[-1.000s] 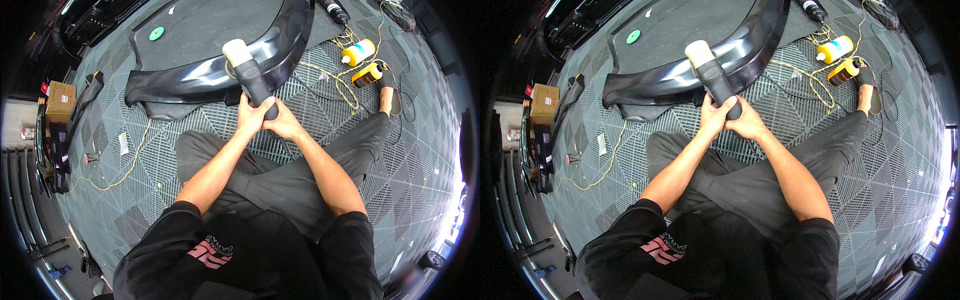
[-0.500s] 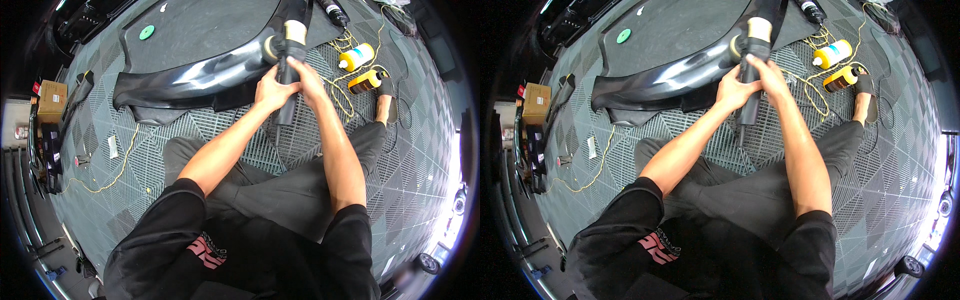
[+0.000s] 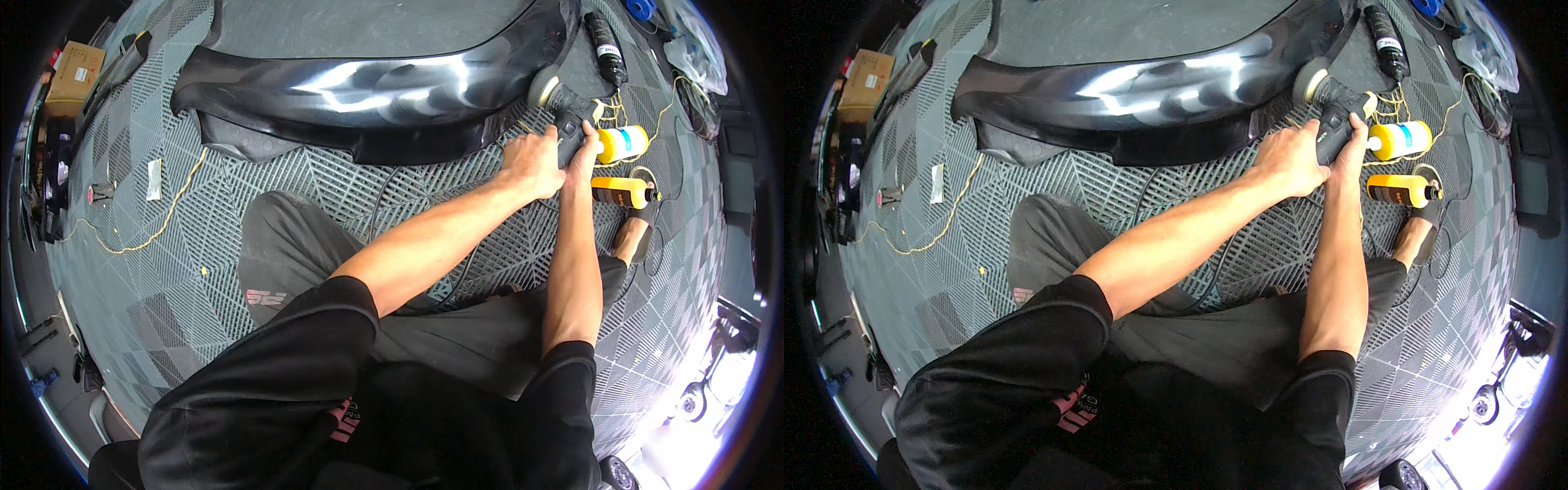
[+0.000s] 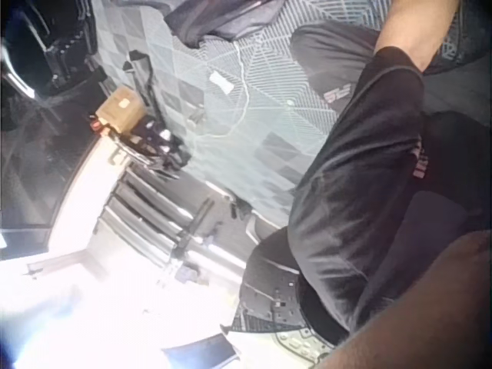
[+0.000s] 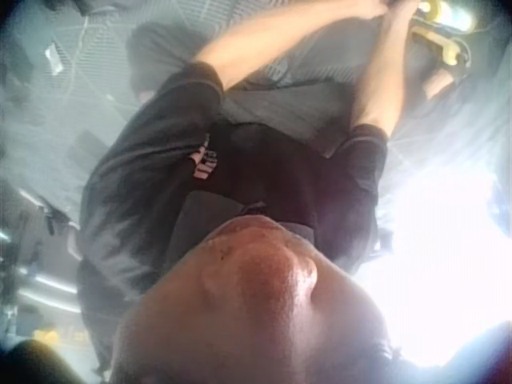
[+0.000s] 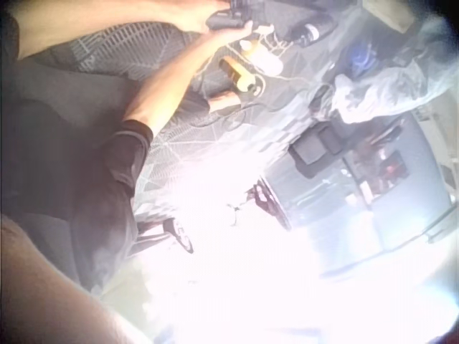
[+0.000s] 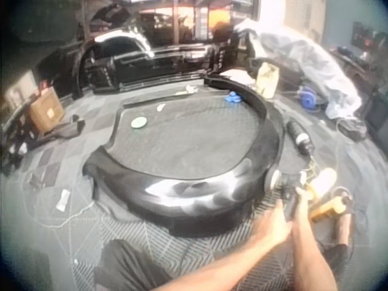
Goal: The person sits on the floor and uses a rotary polisher with a foam pad to polish a black car bumper lying on a gray interlocking tile floor. They apply a liquid from a yellow bottle and move the polisher across the bumper surface.
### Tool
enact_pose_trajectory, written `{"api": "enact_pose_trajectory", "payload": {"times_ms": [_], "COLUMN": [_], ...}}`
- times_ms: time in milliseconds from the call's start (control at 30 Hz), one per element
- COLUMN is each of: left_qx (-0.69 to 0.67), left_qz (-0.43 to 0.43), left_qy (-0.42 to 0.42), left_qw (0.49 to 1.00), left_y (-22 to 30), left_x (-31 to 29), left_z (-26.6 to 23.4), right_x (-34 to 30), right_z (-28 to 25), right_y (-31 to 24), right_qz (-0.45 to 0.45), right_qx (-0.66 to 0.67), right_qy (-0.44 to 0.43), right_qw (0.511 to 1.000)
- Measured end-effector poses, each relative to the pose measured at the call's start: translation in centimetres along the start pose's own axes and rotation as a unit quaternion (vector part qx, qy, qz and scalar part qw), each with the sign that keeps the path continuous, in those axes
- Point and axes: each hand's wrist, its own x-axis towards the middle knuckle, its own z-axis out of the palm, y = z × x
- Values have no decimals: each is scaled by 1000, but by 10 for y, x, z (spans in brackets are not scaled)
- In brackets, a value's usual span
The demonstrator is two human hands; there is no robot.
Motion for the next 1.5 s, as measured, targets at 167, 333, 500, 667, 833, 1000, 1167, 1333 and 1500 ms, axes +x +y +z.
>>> {"api": "enact_pose_trajectory", "payload": {"times_ms": [167, 333, 500, 667, 833, 1000, 1167, 1333, 1500], "left_qx": [84, 134, 97, 113, 109, 97, 93, 69, 52], "left_qz": [64, 83, 73, 67, 69, 62, 77, 54, 35], "left_qy": [36, 41, 28, -1, -25, -52, -40, -50, -75], "left_qw": [994, 987, 992, 991, 991, 992, 992, 995, 995], "left_y": [-10, -15, -20, -33, -47, -64, -87, -104, -121], "left_x": [-6, -26, -55, -88, -120, -144, -172, -191, -207], "left_z": [2, -1, -11, -31, -59, -92, -127, -155, -184], "right_x": [-6, -19, -47, -91, -131, -165, -200, -225, -250], "right_z": [-11, -10, -3, 15, 38, 58, 81, 110, 139], "right_y": [11, 29, 36, 53, 68, 86, 105, 122, 139], "right_qz": [26, 15, 27, 41, 79, 90, 130, 138, 164], "right_qx": [46, 60, 63, 61, 98, 109, 92, 107, 104], "right_qy": [-35, -25, -31, -17, 15, 1, 3, 2, -8], "right_qw": [998, 998, 997, 997, 992, 990, 987, 985, 981]}}
